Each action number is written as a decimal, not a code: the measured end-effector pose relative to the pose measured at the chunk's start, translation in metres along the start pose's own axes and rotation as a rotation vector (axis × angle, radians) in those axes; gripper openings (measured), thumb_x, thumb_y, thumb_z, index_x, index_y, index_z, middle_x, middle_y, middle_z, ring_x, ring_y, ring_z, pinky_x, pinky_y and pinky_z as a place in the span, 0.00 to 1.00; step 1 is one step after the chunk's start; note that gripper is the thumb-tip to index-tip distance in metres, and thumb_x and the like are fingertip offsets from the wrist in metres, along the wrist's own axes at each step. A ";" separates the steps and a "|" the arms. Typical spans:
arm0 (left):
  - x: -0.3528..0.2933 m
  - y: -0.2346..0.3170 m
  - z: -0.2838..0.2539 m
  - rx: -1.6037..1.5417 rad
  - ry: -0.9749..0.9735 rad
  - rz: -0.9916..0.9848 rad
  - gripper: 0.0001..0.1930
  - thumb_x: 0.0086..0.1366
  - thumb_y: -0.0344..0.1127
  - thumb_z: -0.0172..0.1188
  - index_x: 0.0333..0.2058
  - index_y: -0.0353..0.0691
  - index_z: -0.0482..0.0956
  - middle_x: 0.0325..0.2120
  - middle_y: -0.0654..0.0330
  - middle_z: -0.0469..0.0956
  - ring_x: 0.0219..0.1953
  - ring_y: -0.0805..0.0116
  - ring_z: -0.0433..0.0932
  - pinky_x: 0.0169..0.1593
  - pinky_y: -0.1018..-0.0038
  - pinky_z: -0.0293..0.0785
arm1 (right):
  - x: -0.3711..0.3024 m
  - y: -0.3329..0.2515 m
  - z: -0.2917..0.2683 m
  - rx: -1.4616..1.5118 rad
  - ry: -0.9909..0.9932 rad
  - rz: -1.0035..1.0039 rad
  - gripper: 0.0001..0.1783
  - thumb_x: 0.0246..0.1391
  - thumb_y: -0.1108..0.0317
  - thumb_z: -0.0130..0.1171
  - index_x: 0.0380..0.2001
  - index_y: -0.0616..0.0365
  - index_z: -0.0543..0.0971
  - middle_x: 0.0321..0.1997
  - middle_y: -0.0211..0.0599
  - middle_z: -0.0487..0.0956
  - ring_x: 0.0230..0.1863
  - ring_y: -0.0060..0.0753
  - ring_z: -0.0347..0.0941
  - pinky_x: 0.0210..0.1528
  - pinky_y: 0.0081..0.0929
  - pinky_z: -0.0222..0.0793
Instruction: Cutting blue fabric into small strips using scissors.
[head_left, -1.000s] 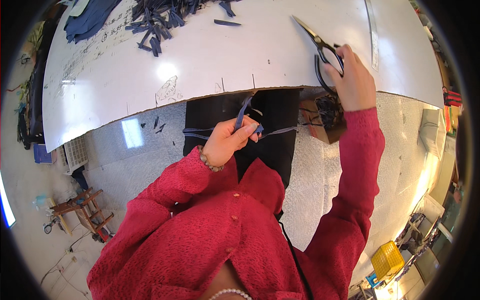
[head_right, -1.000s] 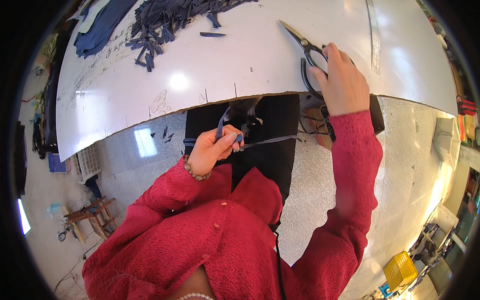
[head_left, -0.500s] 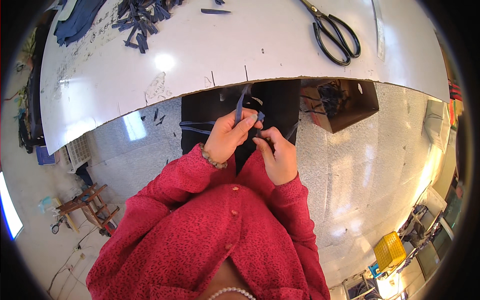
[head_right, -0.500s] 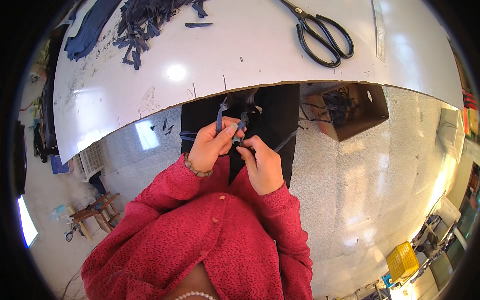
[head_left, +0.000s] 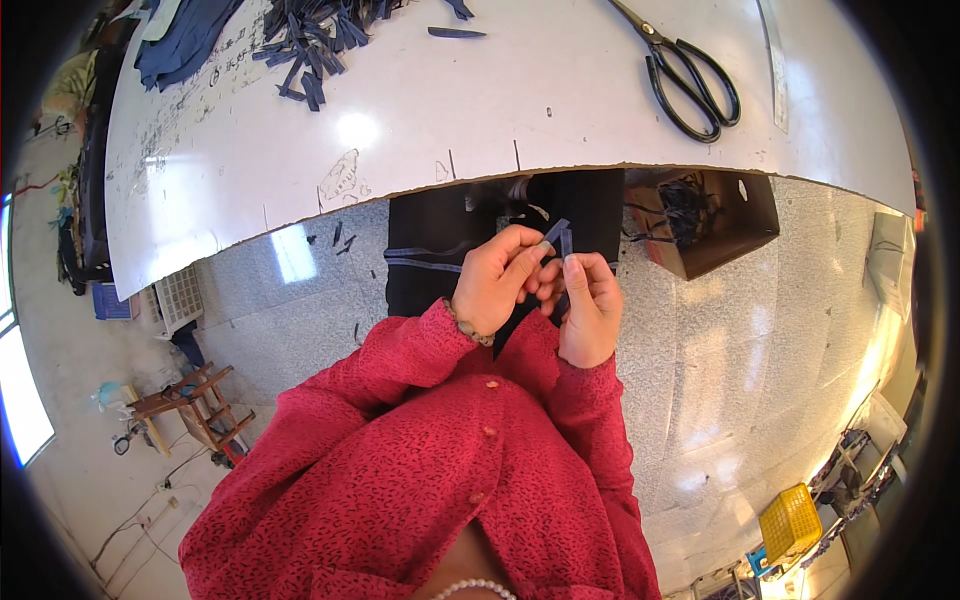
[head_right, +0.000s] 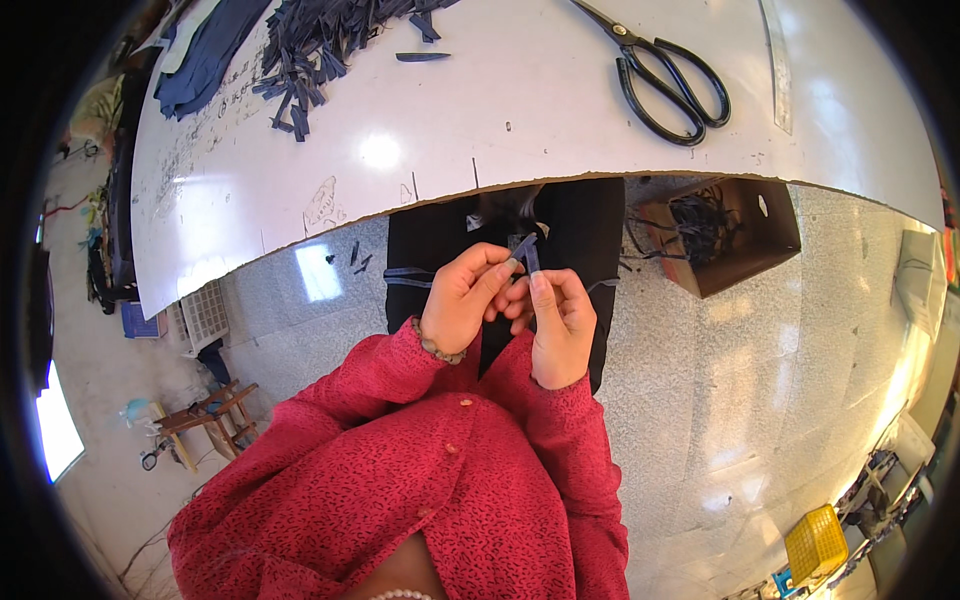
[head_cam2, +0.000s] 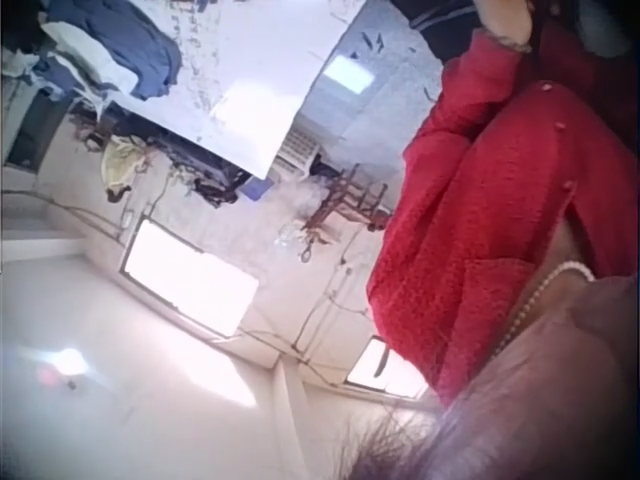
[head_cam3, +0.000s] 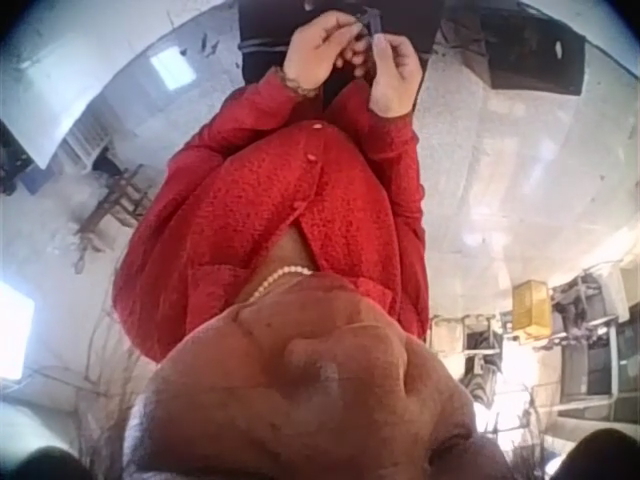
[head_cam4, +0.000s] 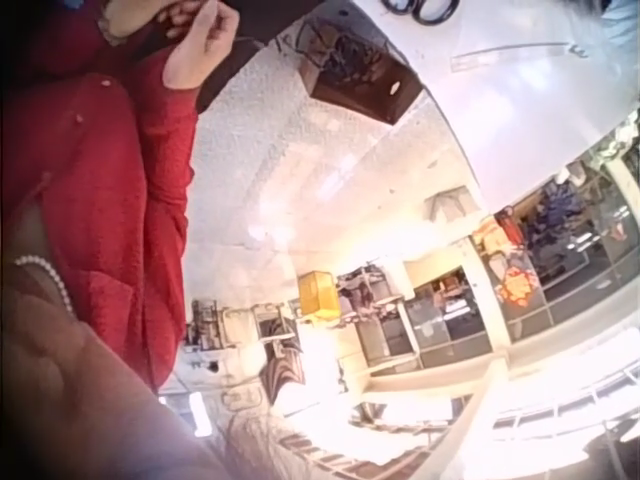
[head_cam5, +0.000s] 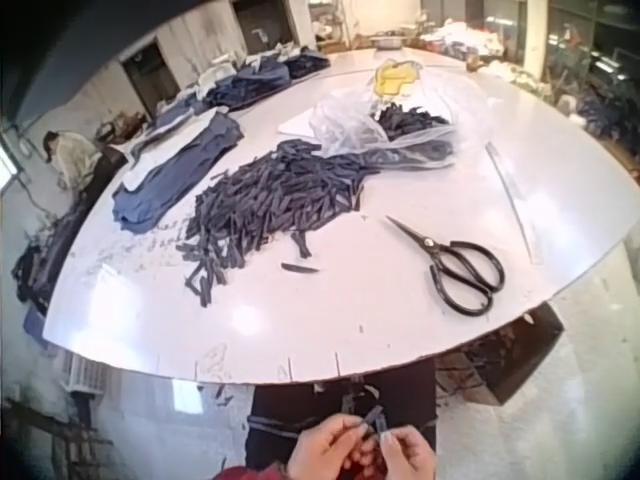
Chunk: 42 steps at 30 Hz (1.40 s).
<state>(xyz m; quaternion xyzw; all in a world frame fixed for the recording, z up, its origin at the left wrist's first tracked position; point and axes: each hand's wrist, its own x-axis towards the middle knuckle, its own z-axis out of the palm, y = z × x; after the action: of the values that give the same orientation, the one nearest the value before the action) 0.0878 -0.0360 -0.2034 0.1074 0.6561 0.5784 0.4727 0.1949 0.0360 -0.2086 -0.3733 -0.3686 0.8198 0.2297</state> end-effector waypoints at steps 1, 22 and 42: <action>0.001 -0.003 0.000 0.000 0.001 -0.001 0.09 0.68 0.33 0.51 0.32 0.35 0.76 0.17 0.68 0.69 0.21 0.82 0.67 0.28 0.84 0.64 | 0.001 0.005 -0.001 0.001 -0.001 0.001 0.08 0.63 0.67 0.49 0.34 0.61 0.72 0.30 0.35 0.76 0.28 0.18 0.70 0.28 0.14 0.66; -0.001 -0.020 -0.006 0.321 0.058 0.516 0.11 0.55 0.25 0.61 0.39 0.36 0.81 0.39 0.57 0.74 0.44 0.63 0.72 0.47 0.72 0.69 | 0.010 0.024 -0.006 0.169 0.034 0.001 0.04 0.58 0.72 0.56 0.31 0.60 0.78 0.31 0.26 0.76 0.33 0.16 0.69 0.37 0.14 0.63; 0.002 -0.015 0.000 -0.302 0.189 0.064 0.05 0.63 0.29 0.57 0.35 0.33 0.77 0.30 0.63 0.75 0.28 0.79 0.72 0.31 0.84 0.69 | 0.005 0.029 0.006 -0.322 -0.056 -0.178 0.05 0.56 0.73 0.56 0.29 0.64 0.74 0.31 0.31 0.76 0.35 0.18 0.70 0.38 0.17 0.66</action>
<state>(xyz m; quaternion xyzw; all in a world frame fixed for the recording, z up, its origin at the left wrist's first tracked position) 0.0927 -0.0388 -0.2171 0.0012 0.5994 0.6927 0.4012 0.1841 0.0183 -0.2301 -0.3483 -0.5330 0.7366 0.2281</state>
